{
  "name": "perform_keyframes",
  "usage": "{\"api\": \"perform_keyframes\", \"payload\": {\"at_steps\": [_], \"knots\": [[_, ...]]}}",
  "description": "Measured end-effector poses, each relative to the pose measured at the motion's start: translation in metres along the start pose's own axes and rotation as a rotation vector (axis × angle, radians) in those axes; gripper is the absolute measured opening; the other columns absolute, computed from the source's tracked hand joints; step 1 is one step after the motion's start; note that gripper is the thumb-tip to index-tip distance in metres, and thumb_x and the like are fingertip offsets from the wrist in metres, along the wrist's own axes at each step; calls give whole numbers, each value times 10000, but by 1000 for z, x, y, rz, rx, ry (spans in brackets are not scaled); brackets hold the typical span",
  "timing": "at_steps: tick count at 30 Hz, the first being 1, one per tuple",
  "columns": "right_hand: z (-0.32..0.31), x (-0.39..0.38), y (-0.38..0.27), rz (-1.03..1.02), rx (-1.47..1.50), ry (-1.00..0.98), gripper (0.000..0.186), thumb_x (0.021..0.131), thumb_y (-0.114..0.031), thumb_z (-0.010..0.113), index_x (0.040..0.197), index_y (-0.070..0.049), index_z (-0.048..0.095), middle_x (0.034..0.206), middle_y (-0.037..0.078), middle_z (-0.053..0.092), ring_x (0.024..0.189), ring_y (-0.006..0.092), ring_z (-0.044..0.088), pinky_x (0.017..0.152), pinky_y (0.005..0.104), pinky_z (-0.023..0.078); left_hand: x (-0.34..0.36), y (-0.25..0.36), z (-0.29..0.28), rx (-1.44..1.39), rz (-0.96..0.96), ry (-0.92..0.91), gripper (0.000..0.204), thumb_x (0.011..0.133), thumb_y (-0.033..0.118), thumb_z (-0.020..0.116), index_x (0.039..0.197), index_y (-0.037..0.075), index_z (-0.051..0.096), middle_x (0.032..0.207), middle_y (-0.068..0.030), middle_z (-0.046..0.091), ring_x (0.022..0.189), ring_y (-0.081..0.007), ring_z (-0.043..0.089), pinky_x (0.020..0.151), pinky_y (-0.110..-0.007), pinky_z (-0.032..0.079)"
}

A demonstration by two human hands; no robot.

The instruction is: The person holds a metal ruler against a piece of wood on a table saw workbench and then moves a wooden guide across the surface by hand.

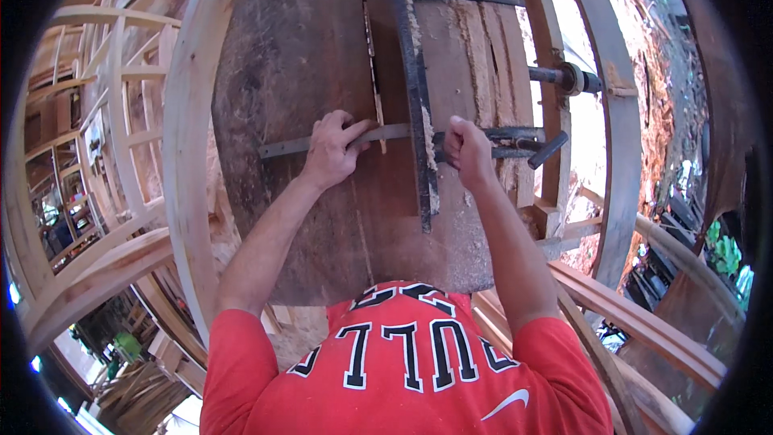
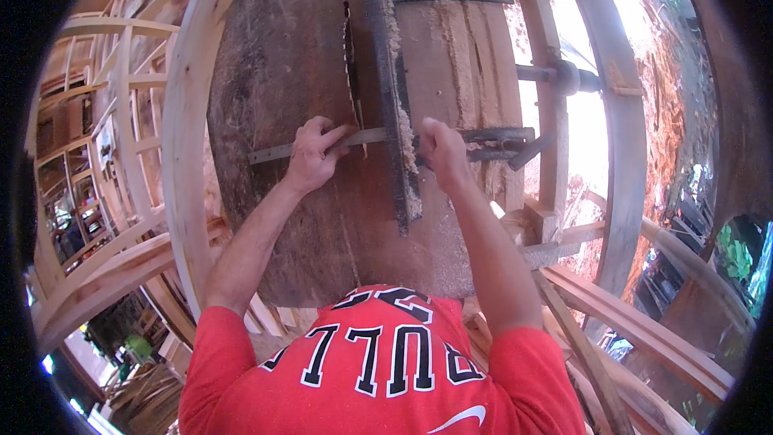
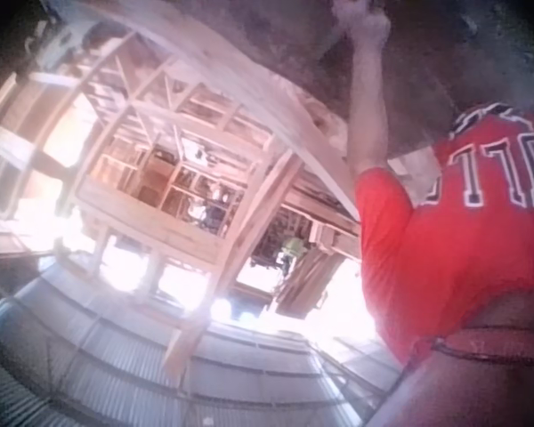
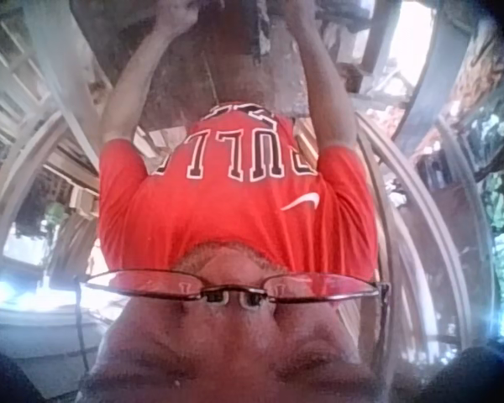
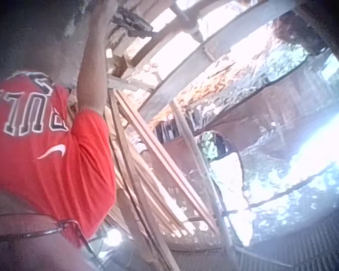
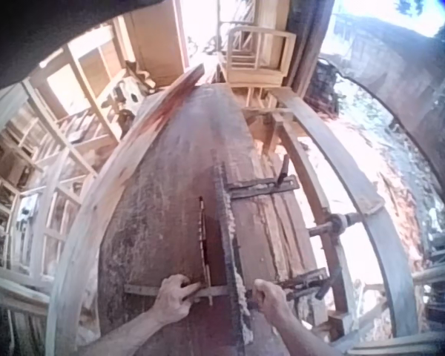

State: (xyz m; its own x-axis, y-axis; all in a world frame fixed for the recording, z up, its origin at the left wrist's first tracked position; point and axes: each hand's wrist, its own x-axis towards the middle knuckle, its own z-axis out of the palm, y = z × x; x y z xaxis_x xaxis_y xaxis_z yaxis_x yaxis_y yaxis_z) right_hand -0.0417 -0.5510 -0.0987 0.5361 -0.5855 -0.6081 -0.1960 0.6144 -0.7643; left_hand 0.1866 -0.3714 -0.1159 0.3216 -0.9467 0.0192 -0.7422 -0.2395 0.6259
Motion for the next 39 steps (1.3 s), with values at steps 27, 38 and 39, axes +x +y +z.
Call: {"api": "perform_keyframes", "payload": {"at_steps": [27,38,39], "knots": [[11,-42,20,286,-78,-15,348,961,-275,560,648,-185,439,619,-61,371,504,98,316,483,316,202,1,4,-5,10,-25,-62,411,831,174,819,1239,198,781,1096,-116,624,1067,-337,611,931,-467,471],[0,-34,25,356,51,-68,372,964,-269,572,638,-185,412,606,-67,346,488,97,299,478,324,195,0,1,-2,9,-6,-42,424,807,155,830,1228,158,780,1116,-133,643,1087,-357,622,944,-479,484],[0,-35,22,345,102,-57,377,962,-269,573,638,-187,400,604,-69,338,487,97,295,477,327,189,0,1,-2,8,-5,-42,424,807,155,830,1228,158,780,1116,-133,643,1087,-357,622,944,-479,484]]}}
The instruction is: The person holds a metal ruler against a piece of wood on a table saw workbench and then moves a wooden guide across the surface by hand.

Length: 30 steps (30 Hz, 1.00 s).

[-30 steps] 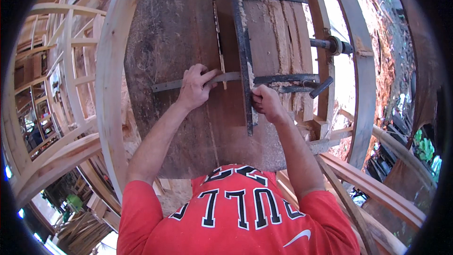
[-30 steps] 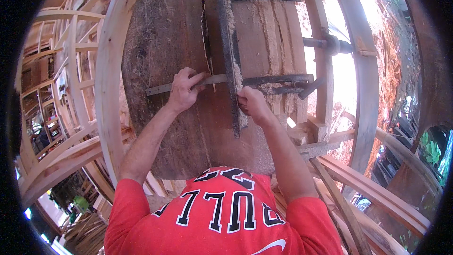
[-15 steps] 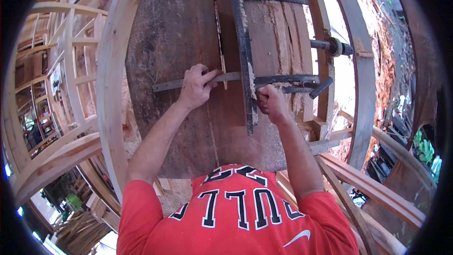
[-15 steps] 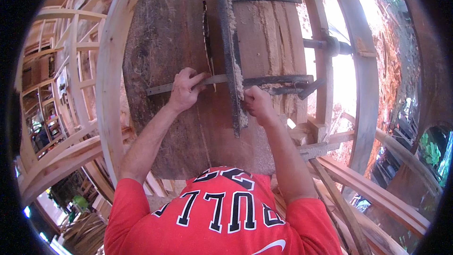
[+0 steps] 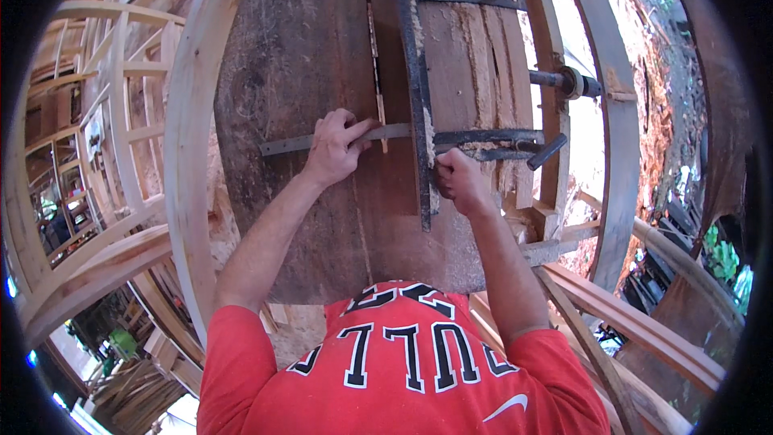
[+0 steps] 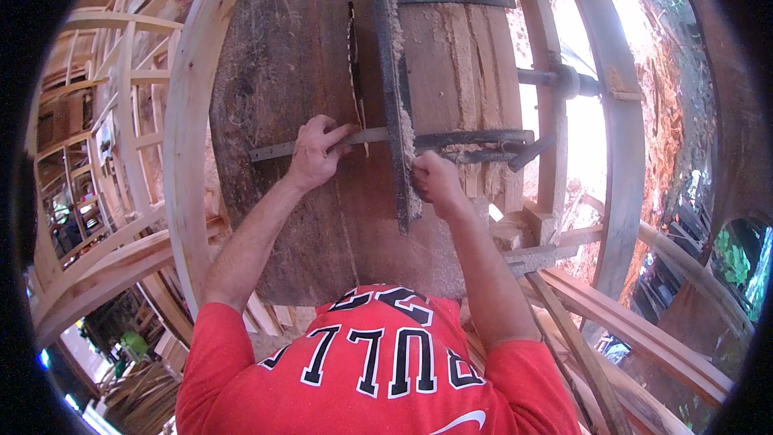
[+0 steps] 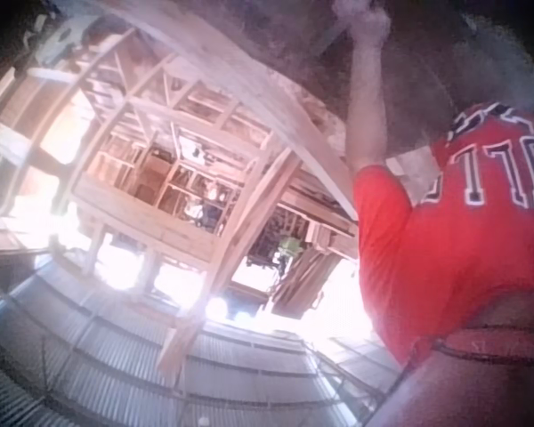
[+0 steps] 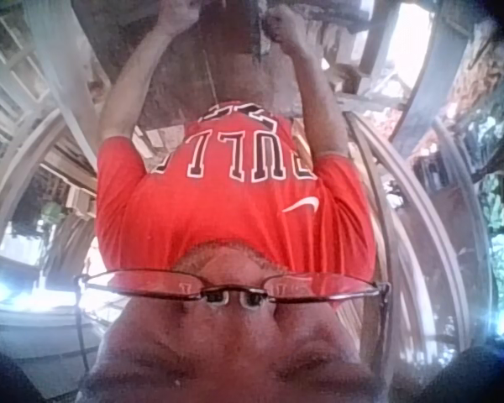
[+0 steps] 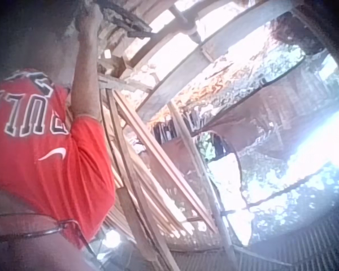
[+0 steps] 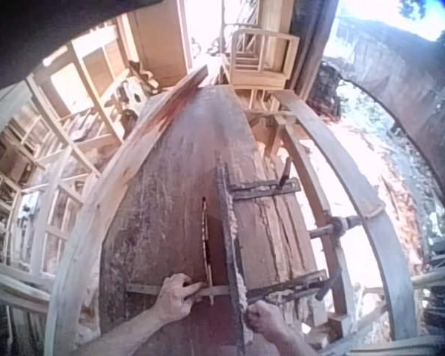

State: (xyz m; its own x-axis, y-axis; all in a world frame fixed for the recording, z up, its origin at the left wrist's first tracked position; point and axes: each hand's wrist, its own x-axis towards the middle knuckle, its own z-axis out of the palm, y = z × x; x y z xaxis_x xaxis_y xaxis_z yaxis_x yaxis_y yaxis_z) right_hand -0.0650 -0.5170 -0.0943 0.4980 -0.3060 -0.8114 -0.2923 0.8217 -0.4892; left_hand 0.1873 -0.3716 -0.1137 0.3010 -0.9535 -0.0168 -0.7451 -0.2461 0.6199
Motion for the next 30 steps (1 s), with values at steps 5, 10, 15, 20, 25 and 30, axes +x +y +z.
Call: {"api": "perform_keyframes", "payload": {"at_steps": [5,10,15,20,25,30], "knots": [[8,-2,-1,70,-40,-29,378,957,-263,574,625,-196,405,598,-69,345,483,101,306,472,324,195,-1,-1,0,-11,-1,4,431,803,153,830,1231,167,781,1124,-134,643,1091,-357,619,944,-482,485],[5,1,0,-16,-8,70,388,960,-266,565,617,-206,395,596,-68,346,479,97,304,464,319,196,0,2,-1,6,-8,2,437,808,165,831,1241,183,779,1120,-129,636,1094,-352,615,944,-480,482],[5,6,4,62,21,-35,375,960,-270,559,615,-200,430,589,-60,372,470,97,302,460,320,196,0,0,-1,-7,3,1,429,820,175,824,1246,201,777,1107,-119,628,1089,-344,613,945,-475,474],[2,6,6,52,12,5,379,962,-273,548,612,-205,416,588,-64,352,474,97,296,463,323,189,0,2,-2,-1,1,1,408,836,186,813,1242,209,779,1094,-108,628,1081,-336,612,931,-472,467],[3,2,1,-14,-13,4,382,960,-278,541,611,-204,406,591,-62,350,478,99,303,465,323,189,1,1,-2,-12,-5,-4,402,835,187,814,1235,210,782,1079,-104,628,1063,-332,615,910,-462,466],[15,0,3,67,-59,30,418,949,-303,528,581,-223,347,530,-55,305,417,119,274,418,318,174,-1,-1,1,-1,16,25,400,828,183,818,1226,206,784,1057,-100,625,1038,-328,616,896,-460,468]]}}
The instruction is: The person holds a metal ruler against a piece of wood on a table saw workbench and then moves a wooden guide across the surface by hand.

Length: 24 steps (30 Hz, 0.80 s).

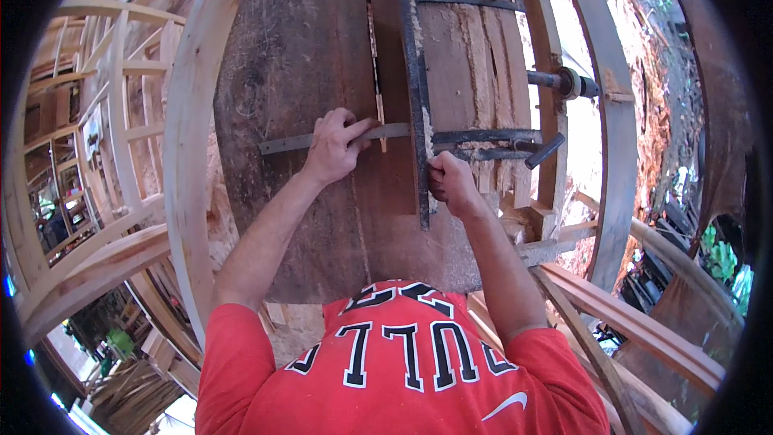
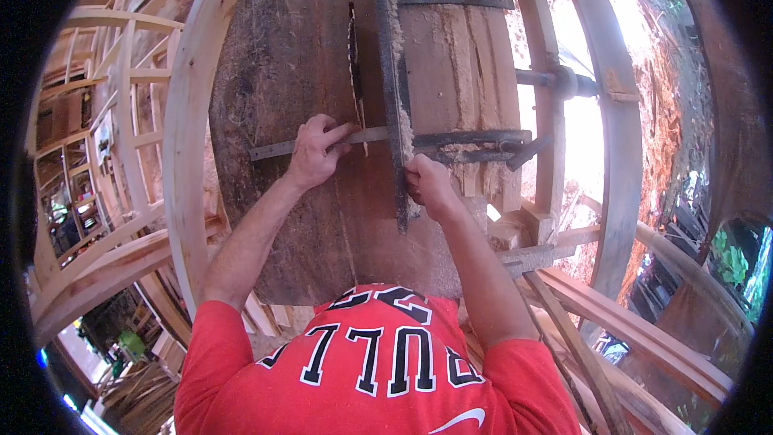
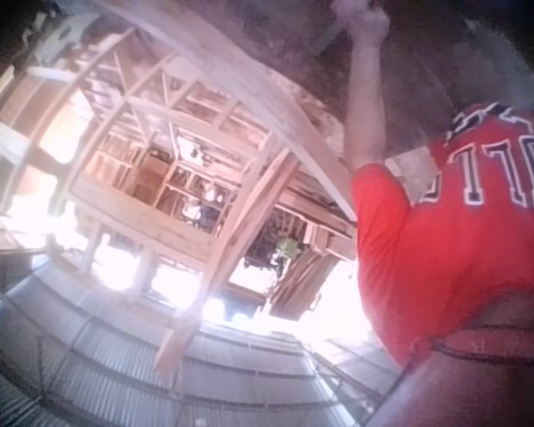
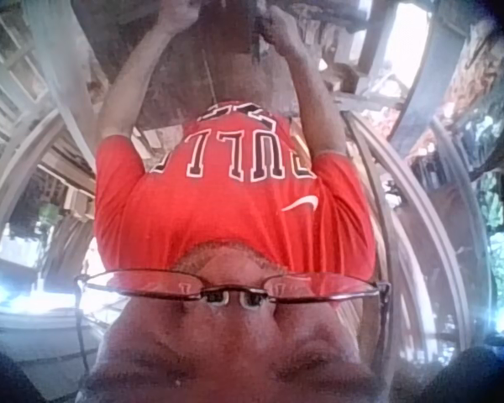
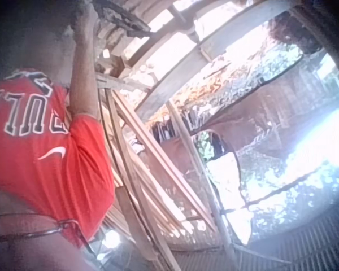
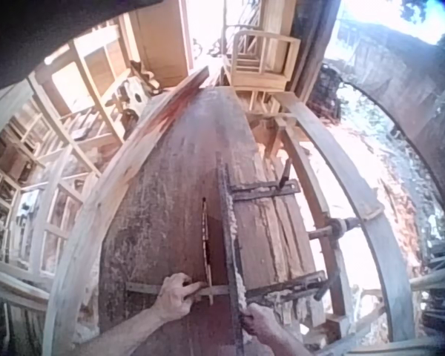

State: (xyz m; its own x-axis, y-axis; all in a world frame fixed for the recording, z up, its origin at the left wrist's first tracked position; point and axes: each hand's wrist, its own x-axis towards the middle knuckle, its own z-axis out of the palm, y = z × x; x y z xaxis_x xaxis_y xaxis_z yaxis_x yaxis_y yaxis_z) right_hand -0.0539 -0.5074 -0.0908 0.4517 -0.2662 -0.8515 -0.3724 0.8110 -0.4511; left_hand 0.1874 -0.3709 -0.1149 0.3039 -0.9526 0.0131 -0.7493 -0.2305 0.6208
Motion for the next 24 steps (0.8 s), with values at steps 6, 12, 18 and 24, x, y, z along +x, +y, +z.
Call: {"api": "perform_keyframes", "payload": {"at_steps": [6,12,18,24], "knots": [[-28,5,-1,-44,45,-18,354,956,-236,565,633,-127,472,602,-6,421,489,133,393,462,345,260,2,4,-1,-12,-5,-2,416,811,154,822,1224,195,784,1060,-103,623,1043,-327,614,908,-470,470],[-6,-26,-49,-787,-657,148,435,1000,-292,485,629,-67,478,576,40,421,531,162,447,520,366,314,-2,-1,0,-12,8,17,428,808,145,821,1232,197,784,1074,-103,628,1051,-330,614,918,-467,472],[14,-67,-151,-1123,-645,333,517,1054,-384,453,616,-112,490,604,-12,462,557,106,421,530,294,299,-1,-1,0,-39,2,13,424,818,146,820,1237,199,784,1071,-108,633,1049,-334,617,918,-470,475],[5,-92,-239,-978,-477,292,346,1013,-313,619,797,-45,655,674,6,554,596,93,496,570,271,380,3,0,5,-77,-5,16,390,817,148,824,1206,163,794,1067,-116,638,1043,-344,619,915,-467,476]]}}
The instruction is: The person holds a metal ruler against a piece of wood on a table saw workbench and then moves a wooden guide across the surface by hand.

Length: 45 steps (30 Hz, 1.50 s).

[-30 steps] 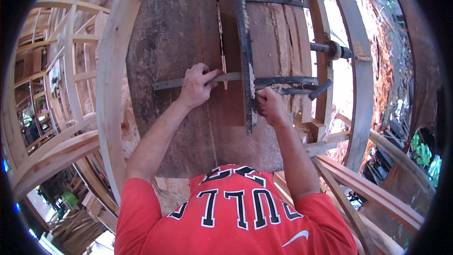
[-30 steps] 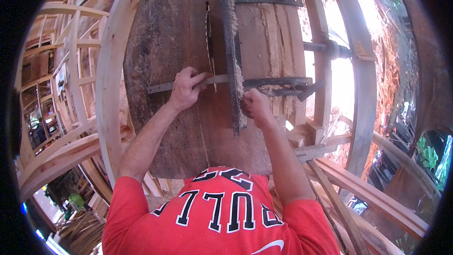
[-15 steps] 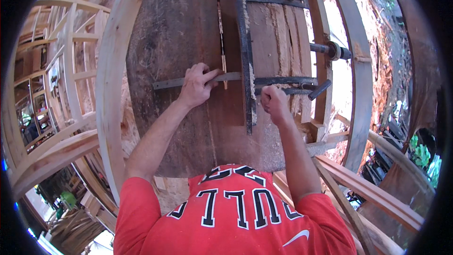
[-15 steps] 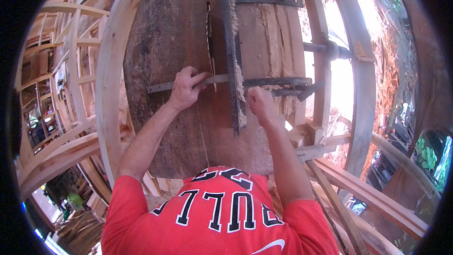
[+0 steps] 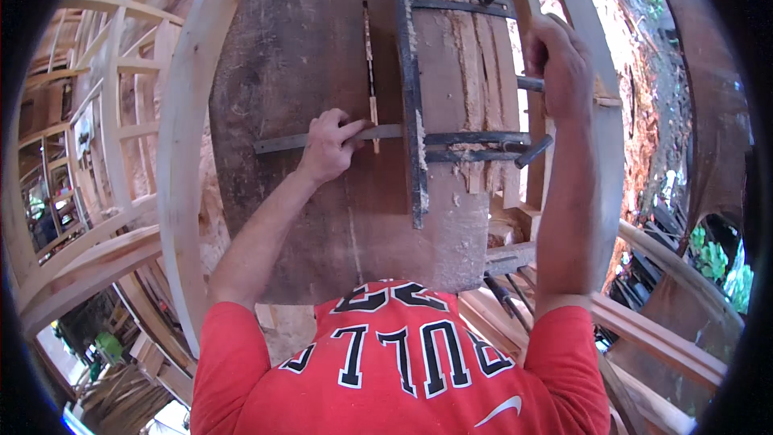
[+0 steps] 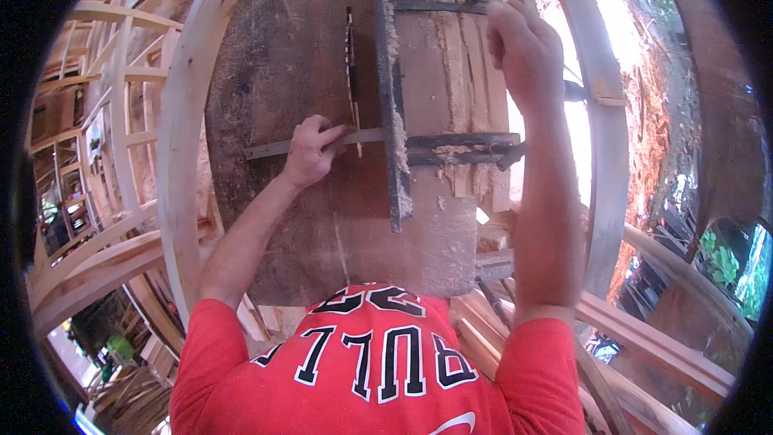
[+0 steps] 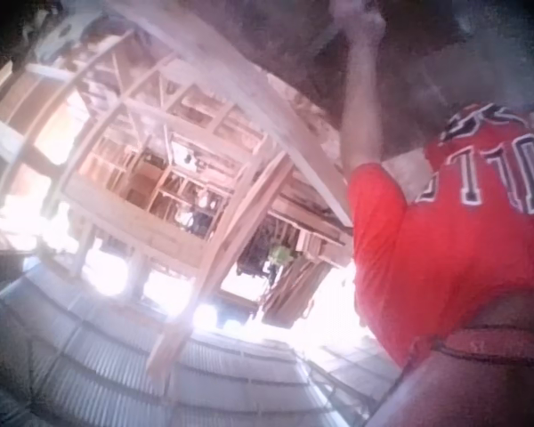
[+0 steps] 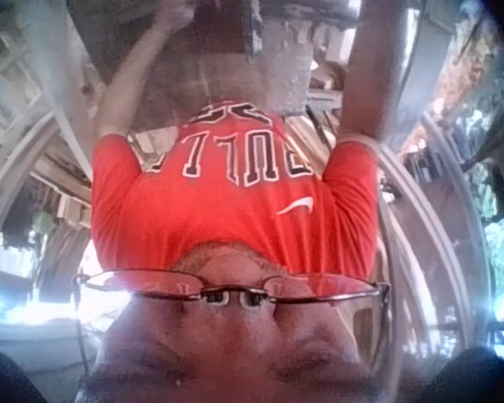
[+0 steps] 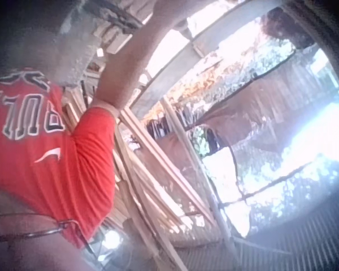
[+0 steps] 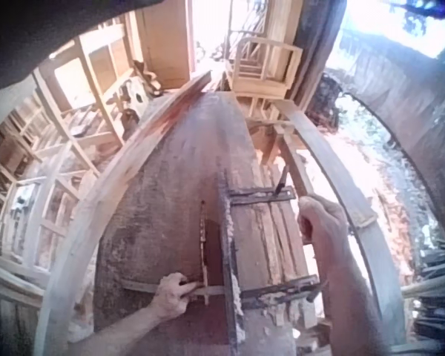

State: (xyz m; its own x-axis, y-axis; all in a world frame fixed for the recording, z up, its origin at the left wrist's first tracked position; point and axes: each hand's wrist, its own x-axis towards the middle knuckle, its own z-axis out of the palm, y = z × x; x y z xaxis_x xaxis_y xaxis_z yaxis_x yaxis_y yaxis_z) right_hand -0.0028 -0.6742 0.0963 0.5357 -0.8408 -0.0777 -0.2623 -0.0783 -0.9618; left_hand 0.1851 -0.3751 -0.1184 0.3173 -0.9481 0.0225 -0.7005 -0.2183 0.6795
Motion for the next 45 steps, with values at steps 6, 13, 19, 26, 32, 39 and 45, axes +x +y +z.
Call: {"api": "perform_keyframes", "payload": {"at_steps": [6,13,19,26,32,39,45], "knots": [[-31,11,20,-242,-1052,-569,255,916,-246,695,913,9,697,795,180,704,760,325,715,764,448,578,-5,0,-3,45,6,43,397,831,159,803,1223,220,801,1050,-79,619,1043,-303,610,894,-453,450],[-74,-46,41,-289,-1332,-885,248,863,-244,748,950,-18,698,869,203,732,883,421,727,894,519,572,-5,-5,-1,46,19,44,397,815,153,818,1211,179,797,1068,-103,630,1053,-323,615,900,-459,464],[-55,-55,46,97,-1344,-712,306,890,-286,767,1001,-13,686,969,221,736,919,446,718,889,574,542,-6,-4,-3,48,12,26,412,811,153,817,1220,193,796,1052,-103,633,1040,-322,620,894,-459,471],[-123,-50,159,182,-978,-466,223,756,-55,776,961,17,732,1240,253,645,1047,436,694,885,497,594,1,0,4,26,55,36,408,821,192,827,1227,221,796,1040,-75,624,1031,-295,612,884,-456,465],[-89,-72,70,-75,-1270,-450,571,892,-161,743,1412,-13,560,1323,217,650,1093,367,707,944,502,568,-7,-5,-3,59,37,52,408,818,196,829,1223,233,796,1034,-70,615,1022,-289,605,886,-451,451],[-82,-74,78,-236,-1335,-627,529,908,-217,746,1380,-42,583,1156,199,718,1066,404,693,1018,531,512,-4,0,-6,55,-10,-3,405,831,184,822,1233,188,784,1094,-114,637,1084,-338,611,946,-462,459],[-70,-71,103,457,-818,-248,549,1018,-353,649,1443,-24,540,940,230,751,881,421,742,866,538,575,-3,1,-6,48,-18,-37,424,820,178,825,1241,184,778,1093,-113,634,1081,-335,608,945,-462,458]]}}
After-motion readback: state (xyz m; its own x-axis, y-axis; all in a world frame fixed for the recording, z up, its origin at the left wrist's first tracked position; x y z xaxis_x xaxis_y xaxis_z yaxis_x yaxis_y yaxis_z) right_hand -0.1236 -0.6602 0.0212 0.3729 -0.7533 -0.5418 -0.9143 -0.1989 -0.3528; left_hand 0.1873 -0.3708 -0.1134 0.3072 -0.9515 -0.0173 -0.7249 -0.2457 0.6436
